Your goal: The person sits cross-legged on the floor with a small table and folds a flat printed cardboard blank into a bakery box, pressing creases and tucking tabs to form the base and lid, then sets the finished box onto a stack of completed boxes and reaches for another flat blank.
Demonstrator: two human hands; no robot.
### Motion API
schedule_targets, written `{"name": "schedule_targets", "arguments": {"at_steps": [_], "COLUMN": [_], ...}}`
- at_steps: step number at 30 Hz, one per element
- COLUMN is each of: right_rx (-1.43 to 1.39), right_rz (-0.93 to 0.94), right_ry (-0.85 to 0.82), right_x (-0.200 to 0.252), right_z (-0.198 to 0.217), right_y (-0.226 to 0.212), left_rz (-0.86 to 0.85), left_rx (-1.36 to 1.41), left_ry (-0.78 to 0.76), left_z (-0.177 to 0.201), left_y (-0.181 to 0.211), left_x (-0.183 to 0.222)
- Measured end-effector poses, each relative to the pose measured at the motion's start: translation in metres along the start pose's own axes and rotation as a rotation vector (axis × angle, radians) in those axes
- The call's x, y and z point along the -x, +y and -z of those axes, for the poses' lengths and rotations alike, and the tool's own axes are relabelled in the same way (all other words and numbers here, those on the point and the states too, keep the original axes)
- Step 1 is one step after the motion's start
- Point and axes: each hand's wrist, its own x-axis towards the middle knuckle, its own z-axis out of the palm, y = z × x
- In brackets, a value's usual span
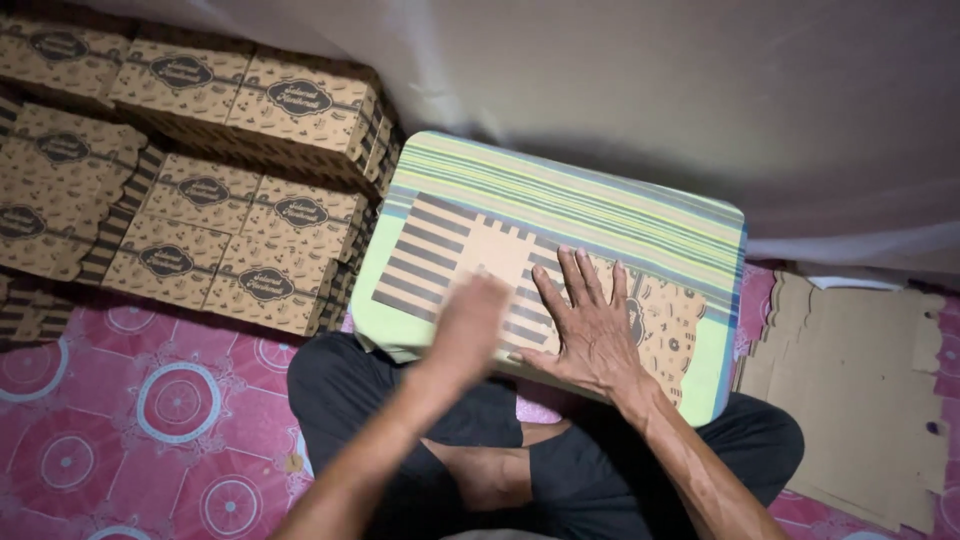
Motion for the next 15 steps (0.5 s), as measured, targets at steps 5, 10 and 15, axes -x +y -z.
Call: {"name": "schedule_targets", "arguments": {"at_steps": [5,10,15], "right_rx": [-0.014,-0.002,-0.037], "right_rz": [0.003,0.009,0.004], "right_ry": [0.021,0.047,0.066], "right_x": [-0.001,-0.003,0.002], "right_z": [0.012,0.003,0.0], "right_y": [-0.007,-0.003,-0.002], "left_rz": [0.516,0.129,-0.169], "left_rx": [0.273,-0.077,0.144], "left_ry": [0.061,0.042,0.032], "left_z": [0.022,-0.033,-0.066], "left_y": [-0.096,-0.03,-0.008], "left_x": [0.008,0.001,0.002]}}
